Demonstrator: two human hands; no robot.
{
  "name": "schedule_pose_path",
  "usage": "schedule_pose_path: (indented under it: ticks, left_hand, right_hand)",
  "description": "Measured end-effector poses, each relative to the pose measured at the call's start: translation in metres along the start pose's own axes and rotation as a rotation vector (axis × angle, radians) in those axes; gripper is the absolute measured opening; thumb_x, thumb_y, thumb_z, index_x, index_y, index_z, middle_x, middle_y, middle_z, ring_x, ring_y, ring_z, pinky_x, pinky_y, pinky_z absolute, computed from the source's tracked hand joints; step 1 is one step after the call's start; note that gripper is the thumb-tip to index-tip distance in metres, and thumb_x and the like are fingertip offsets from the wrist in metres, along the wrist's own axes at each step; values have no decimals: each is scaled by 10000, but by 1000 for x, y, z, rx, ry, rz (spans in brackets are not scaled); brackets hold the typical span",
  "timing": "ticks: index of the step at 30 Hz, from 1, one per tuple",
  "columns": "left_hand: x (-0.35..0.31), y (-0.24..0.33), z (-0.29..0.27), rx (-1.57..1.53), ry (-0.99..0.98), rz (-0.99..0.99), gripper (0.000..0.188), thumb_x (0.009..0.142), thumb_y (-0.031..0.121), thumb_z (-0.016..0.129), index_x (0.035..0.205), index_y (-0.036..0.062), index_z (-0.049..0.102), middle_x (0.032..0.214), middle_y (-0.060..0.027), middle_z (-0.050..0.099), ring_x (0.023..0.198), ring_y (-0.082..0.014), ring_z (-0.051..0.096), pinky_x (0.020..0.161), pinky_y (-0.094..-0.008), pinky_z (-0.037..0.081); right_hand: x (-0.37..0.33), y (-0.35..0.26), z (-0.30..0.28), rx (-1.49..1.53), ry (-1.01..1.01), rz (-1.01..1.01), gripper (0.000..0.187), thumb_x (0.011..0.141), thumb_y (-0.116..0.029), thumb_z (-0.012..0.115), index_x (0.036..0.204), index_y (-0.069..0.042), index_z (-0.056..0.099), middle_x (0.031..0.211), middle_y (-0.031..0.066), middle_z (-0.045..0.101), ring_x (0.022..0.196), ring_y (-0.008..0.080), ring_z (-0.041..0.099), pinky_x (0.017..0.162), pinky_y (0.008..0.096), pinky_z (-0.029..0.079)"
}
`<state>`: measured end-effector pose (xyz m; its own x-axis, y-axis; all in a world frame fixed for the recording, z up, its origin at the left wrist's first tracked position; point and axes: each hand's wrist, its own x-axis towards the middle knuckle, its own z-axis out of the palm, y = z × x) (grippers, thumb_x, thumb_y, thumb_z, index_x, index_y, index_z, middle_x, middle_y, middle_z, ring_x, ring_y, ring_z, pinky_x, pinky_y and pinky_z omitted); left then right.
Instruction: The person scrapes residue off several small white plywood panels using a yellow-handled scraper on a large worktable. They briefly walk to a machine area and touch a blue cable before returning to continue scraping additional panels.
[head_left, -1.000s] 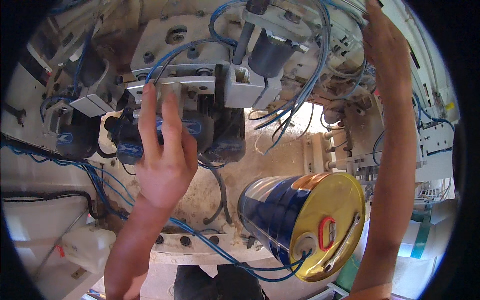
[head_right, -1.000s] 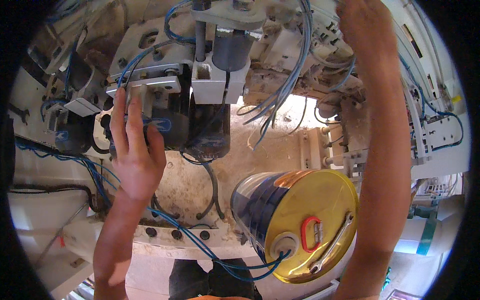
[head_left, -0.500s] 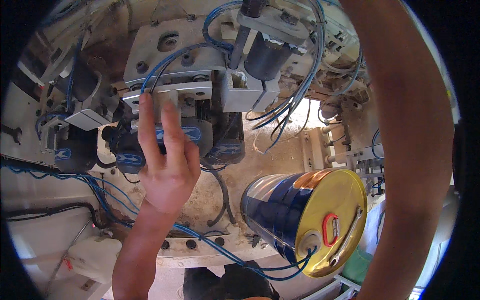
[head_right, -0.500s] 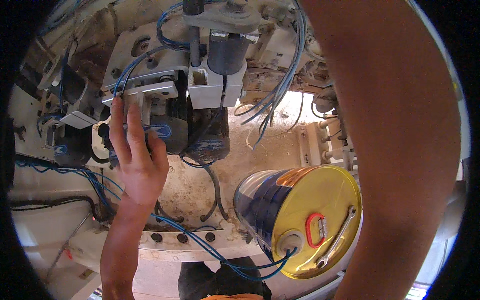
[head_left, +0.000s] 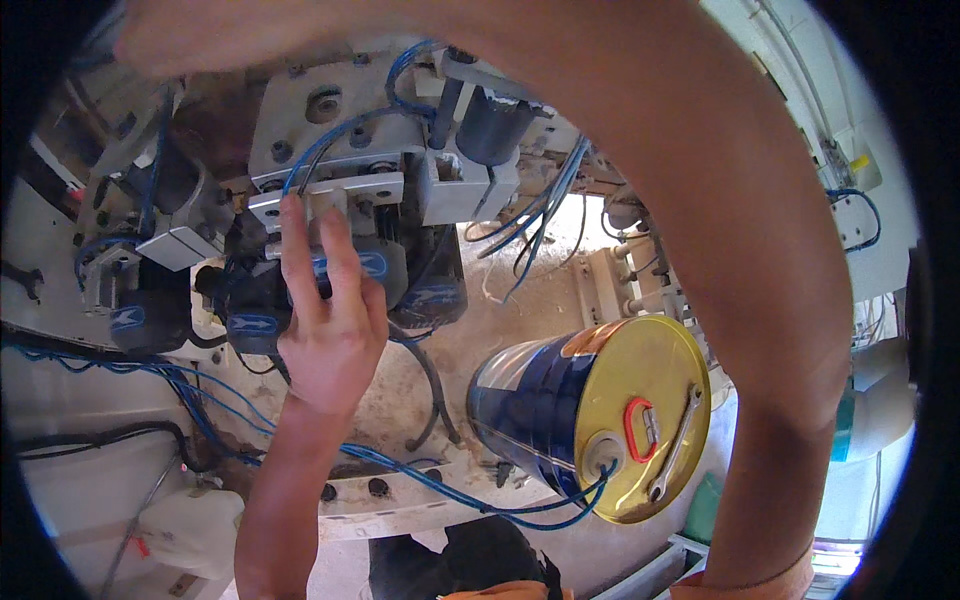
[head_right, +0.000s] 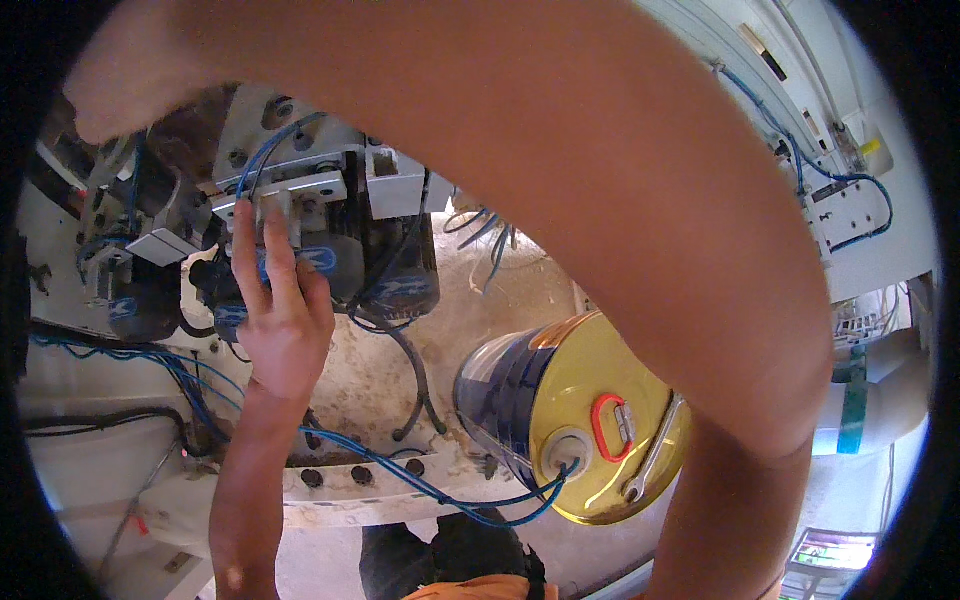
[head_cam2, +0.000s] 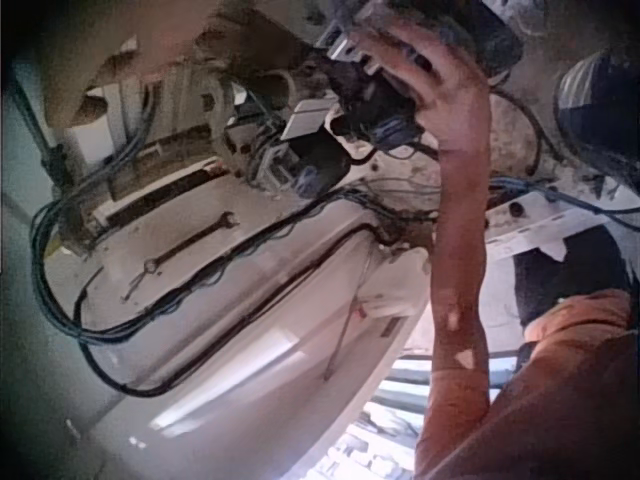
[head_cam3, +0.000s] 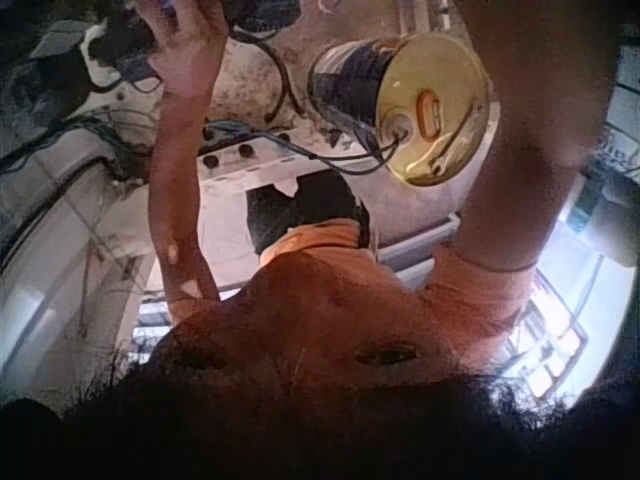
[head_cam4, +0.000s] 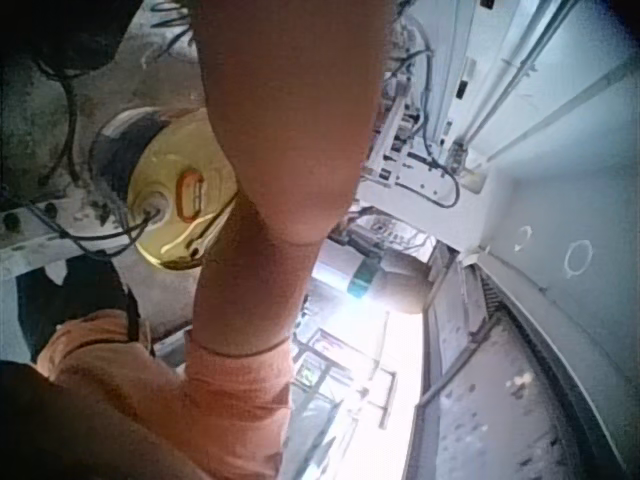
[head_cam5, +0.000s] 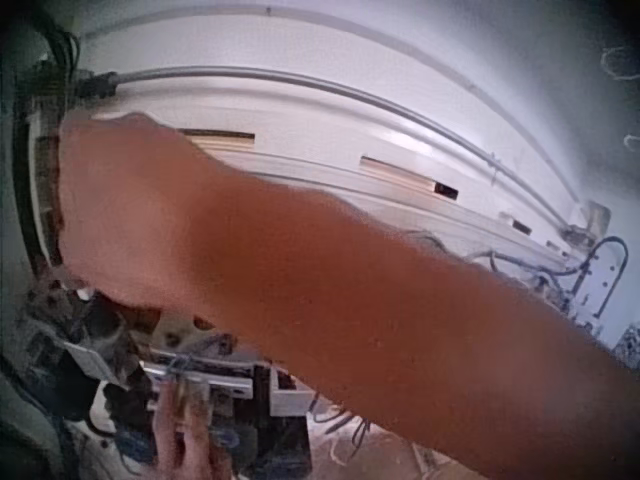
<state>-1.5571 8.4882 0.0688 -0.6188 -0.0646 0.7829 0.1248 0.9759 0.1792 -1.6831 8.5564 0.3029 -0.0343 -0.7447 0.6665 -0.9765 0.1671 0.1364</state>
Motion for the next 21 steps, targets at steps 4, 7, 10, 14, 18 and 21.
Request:
schedule_pose_path:
  ticks: [4,7,10,14,18,21]
  left_hand:
    - [-2,1,0,16,-18,-14,605,886,-21,613,1475,41,491,1552,-222,436,1096,-352,688,543,-317,593]
    - [-2,1,-1,1,-37,-36,607,881,-19,615,1472,39,492,1557,-225,433,1047,-343,708,542,-323,594]
    - [1,2,-3,25,-15,-13,601,884,3,621,1469,32,490,1564,-237,425,986,-345,723,528,-332,590]
    - [5,7,-8,85,-50,-8,642,835,47,642,1460,29,499,1544,-259,439,933,-331,749,572,-319,613]
    - [5,9,-13,90,-62,-6,640,833,47,639,1457,31,496,1548,-252,438,917,-324,750,548,-323,606]
    - [4,9,-14,98,-77,-20,653,832,53,641,1467,38,485,1556,-248,429,899,-323,752,535,-327,603]
  right_hand:
    - [-3,-2,3,26,36,-44,441,890,-62,615,1269,136,508,975,338,680,974,456,696,815,485,583]
    - [-4,8,8,-118,-145,70,392,905,-94,603,1225,117,527,933,313,684,906,447,705,773,495,586]
    - [-14,4,19,-286,-317,239,260,925,-164,635,1131,-24,708,1027,179,746,961,334,736,808,441,592]
    - [-21,1,25,-388,-345,227,277,833,-127,736,1099,-52,741,1016,147,770,941,311,761,729,421,617]
    - [-15,6,27,-361,-309,269,214,814,-120,725,1023,-87,758,1006,129,773,942,337,755,756,457,616]
    - [-11,9,29,-400,-376,321,212,857,-149,706,1052,-109,780,1066,116,769,1007,305,746,795,440,607]
